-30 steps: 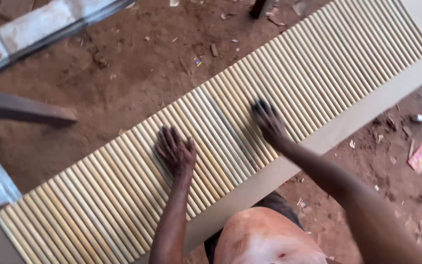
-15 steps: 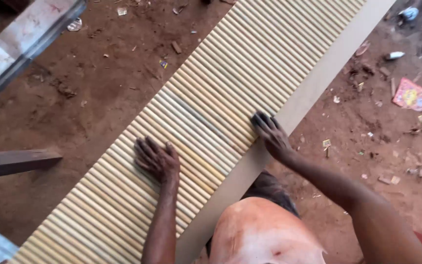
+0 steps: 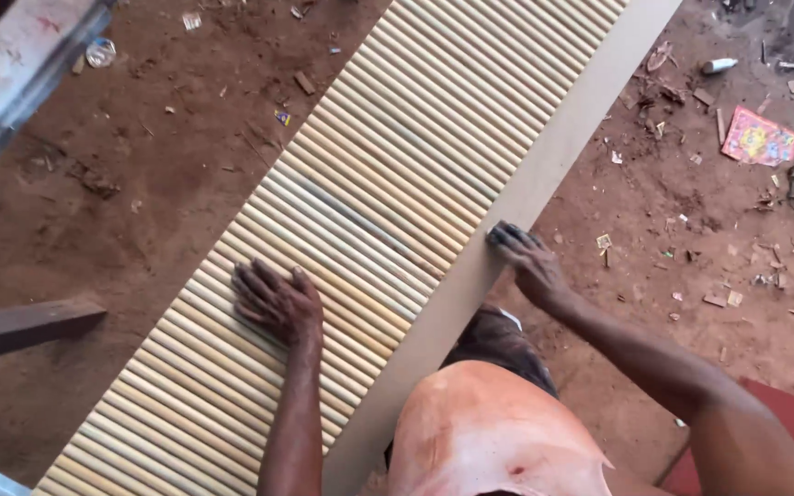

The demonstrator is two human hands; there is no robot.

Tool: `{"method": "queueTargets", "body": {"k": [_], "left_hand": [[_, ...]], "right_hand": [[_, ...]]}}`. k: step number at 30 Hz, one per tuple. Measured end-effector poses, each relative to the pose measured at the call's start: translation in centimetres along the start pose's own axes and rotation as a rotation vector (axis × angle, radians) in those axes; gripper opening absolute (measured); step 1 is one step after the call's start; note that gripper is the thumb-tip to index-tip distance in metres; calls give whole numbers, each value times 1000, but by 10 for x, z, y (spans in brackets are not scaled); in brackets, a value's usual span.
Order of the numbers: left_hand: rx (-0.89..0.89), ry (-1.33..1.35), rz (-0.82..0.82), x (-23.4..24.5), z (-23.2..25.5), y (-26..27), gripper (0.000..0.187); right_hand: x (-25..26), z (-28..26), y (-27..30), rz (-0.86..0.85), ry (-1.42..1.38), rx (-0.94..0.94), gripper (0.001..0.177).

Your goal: The person sands the surface of a grooved wooden panel by hand using a piece of sandpaper, moving their hand back and forth along the grooves.

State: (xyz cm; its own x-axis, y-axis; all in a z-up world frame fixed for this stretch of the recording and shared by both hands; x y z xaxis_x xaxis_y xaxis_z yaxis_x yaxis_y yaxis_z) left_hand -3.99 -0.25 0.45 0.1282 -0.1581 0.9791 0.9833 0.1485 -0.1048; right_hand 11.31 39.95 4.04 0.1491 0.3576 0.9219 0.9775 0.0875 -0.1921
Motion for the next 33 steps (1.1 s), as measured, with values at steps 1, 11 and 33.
{"method": "queueTargets", "body": {"k": [1, 11, 33], "left_hand": [[-3, -7, -4, -1, 0, 2, 76], [-25, -24, 22, -3, 3, -3, 76], [27, -41, 34, 4, 4, 2, 73]], "right_hand": [[4, 2, 5, 10, -37, -61, 60], [-54, 37, -54, 83, -264, -419, 26], [-93, 9, -182, 261, -83, -13, 21]]}}
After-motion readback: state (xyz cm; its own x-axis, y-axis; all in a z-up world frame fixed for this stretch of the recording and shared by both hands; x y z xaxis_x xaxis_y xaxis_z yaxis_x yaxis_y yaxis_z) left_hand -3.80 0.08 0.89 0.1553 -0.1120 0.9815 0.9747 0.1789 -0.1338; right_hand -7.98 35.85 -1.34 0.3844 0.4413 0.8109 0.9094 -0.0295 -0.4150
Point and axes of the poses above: each hand's wrist, its own y-axis away from the middle knuckle, its own x-axis out of the back of the hand, z = x × y, the point moved 4 cm from there along -y, towards the middle knuckle, and after that the axes turned 7 degrees about x, right-handed, at the moved point
